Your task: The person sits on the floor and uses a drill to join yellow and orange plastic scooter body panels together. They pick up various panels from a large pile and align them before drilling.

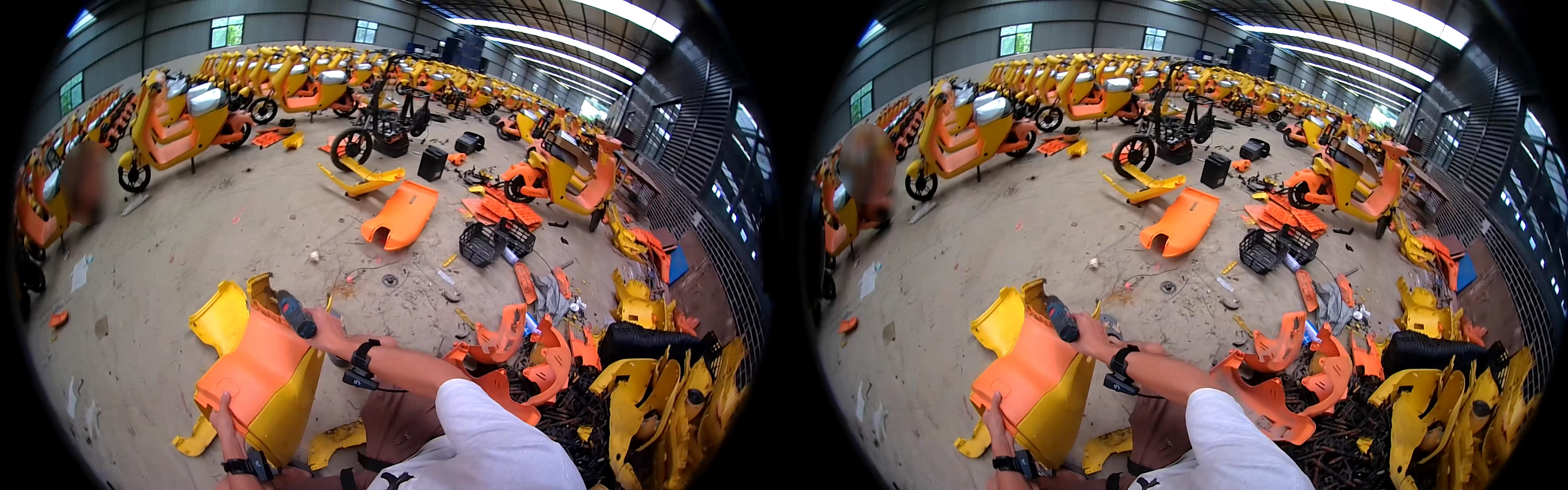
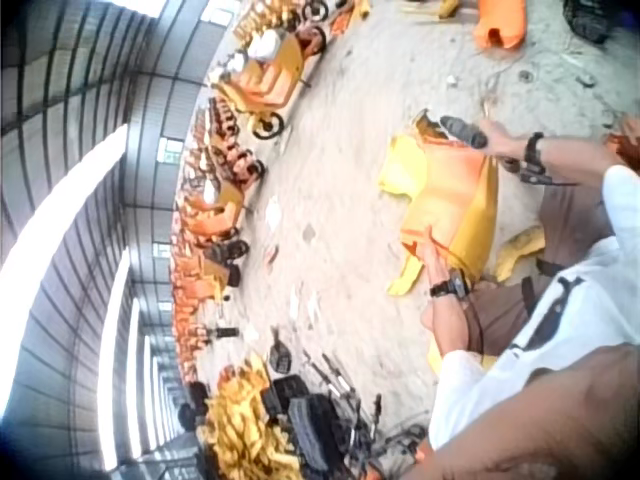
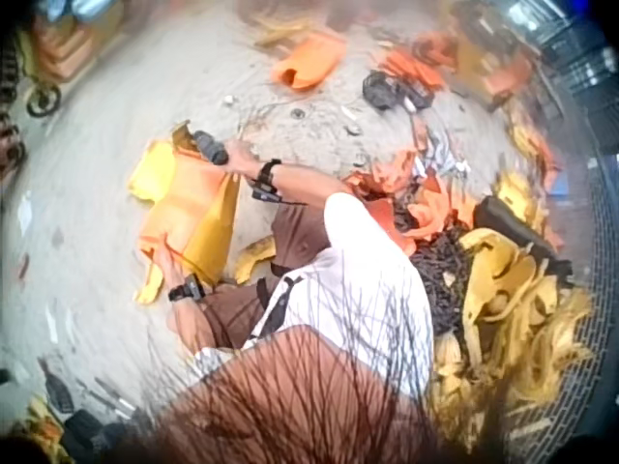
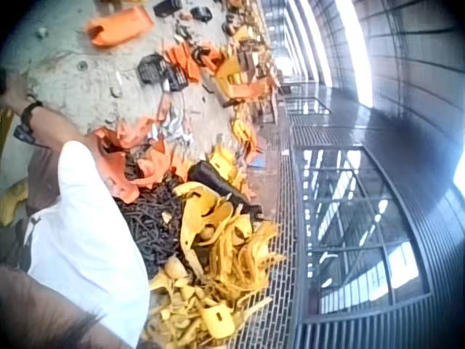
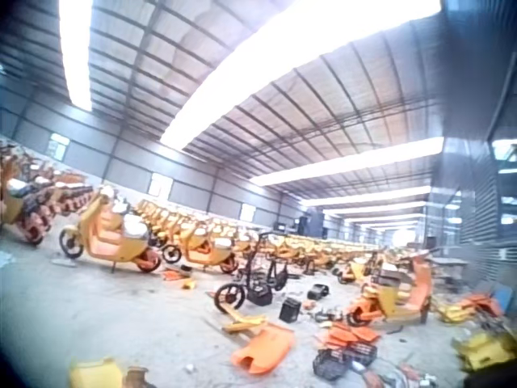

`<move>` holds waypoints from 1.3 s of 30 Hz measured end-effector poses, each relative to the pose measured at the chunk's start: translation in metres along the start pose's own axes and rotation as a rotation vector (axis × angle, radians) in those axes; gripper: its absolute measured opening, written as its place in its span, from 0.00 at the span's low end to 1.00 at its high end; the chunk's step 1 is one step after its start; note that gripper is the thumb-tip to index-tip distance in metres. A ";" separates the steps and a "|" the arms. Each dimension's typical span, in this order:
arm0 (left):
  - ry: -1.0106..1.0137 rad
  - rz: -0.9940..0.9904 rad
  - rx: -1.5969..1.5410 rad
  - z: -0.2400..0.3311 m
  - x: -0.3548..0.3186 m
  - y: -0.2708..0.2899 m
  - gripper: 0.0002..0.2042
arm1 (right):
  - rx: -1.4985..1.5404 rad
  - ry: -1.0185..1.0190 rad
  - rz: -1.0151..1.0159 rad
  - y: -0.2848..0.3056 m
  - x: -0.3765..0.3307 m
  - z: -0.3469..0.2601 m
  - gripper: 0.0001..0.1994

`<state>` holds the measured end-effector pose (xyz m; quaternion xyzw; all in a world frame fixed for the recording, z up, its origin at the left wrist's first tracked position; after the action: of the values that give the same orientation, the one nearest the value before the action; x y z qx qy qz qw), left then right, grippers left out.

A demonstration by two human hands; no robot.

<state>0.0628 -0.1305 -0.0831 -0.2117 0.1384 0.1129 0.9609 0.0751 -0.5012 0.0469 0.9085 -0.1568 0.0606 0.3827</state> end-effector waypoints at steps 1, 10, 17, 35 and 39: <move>0.006 -0.021 -0.010 0.001 -0.006 -0.007 0.24 | -0.028 -0.030 -0.045 0.002 -0.001 0.004 0.27; 0.025 0.067 -0.013 -0.006 -0.005 -0.014 0.25 | 0.424 -0.063 0.036 0.019 -0.050 0.015 0.12; 0.022 0.240 0.003 -0.015 0.014 -0.023 0.25 | 0.786 -0.470 -0.162 0.036 -0.136 0.010 0.03; 0.090 0.502 -0.025 -0.091 0.031 -0.077 0.23 | 0.960 -0.629 -0.217 0.018 -0.207 0.021 0.13; 0.102 0.552 0.011 -0.117 0.054 -0.069 0.22 | 0.879 -0.632 -0.201 0.009 -0.205 0.032 0.14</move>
<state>0.1070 -0.2345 -0.1758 -0.1664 0.2394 0.3586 0.8868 -0.1218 -0.4814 -0.0165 0.9672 -0.1365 -0.1922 -0.0945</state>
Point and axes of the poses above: each hand's wrist, its own x-axis towards the middle knuckle, its own y-axis out of the back of the hand, z = x × y, the point moved 5 cm from there along x, towards the middle knuckle, and after that the axes turned 2 degrees about -y, right-handed, at the moved point
